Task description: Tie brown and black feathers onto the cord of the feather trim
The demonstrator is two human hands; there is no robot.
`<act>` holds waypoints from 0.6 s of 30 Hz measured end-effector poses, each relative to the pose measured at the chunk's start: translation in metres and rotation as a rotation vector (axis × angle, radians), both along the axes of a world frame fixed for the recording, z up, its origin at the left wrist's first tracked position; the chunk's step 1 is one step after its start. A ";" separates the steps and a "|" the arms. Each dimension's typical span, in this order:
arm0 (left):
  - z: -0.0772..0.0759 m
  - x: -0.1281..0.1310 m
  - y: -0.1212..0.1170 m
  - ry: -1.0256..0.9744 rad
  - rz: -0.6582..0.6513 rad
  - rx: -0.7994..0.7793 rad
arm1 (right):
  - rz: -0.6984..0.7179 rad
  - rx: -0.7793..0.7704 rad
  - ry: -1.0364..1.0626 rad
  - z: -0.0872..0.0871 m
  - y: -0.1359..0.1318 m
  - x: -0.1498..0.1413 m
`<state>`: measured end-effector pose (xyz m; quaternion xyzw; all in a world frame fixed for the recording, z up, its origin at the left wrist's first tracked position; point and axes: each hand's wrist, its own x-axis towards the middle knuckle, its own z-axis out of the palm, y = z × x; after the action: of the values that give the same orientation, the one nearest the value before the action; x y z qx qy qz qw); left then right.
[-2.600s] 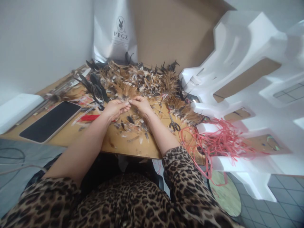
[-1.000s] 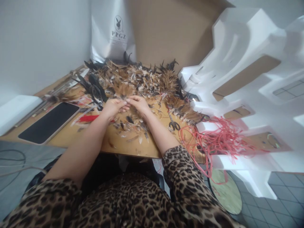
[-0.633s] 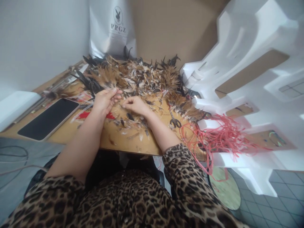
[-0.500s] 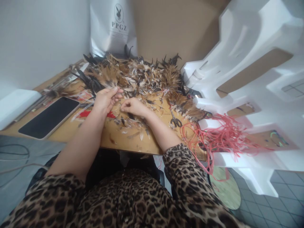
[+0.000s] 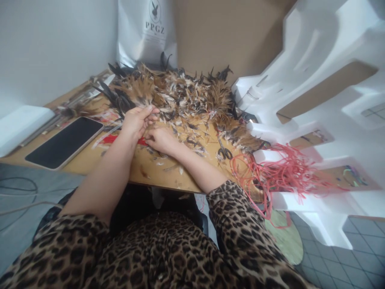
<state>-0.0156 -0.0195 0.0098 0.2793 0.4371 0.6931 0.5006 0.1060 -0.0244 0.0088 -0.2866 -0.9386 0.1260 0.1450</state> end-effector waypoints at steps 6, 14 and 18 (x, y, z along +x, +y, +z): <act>-0.002 -0.002 0.001 -0.011 0.005 -0.015 | 0.013 0.019 -0.018 -0.002 0.001 -0.001; -0.010 -0.007 0.006 -0.014 0.019 -0.012 | -0.027 -0.114 0.169 -0.003 0.024 0.009; -0.009 -0.006 0.005 -0.005 0.012 -0.002 | 0.016 -0.097 0.118 -0.012 0.017 0.002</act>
<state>-0.0218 -0.0147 0.0003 0.2744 0.4379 0.6964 0.4980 0.1078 -0.0079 -0.0033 -0.2780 -0.9235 0.1888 0.1850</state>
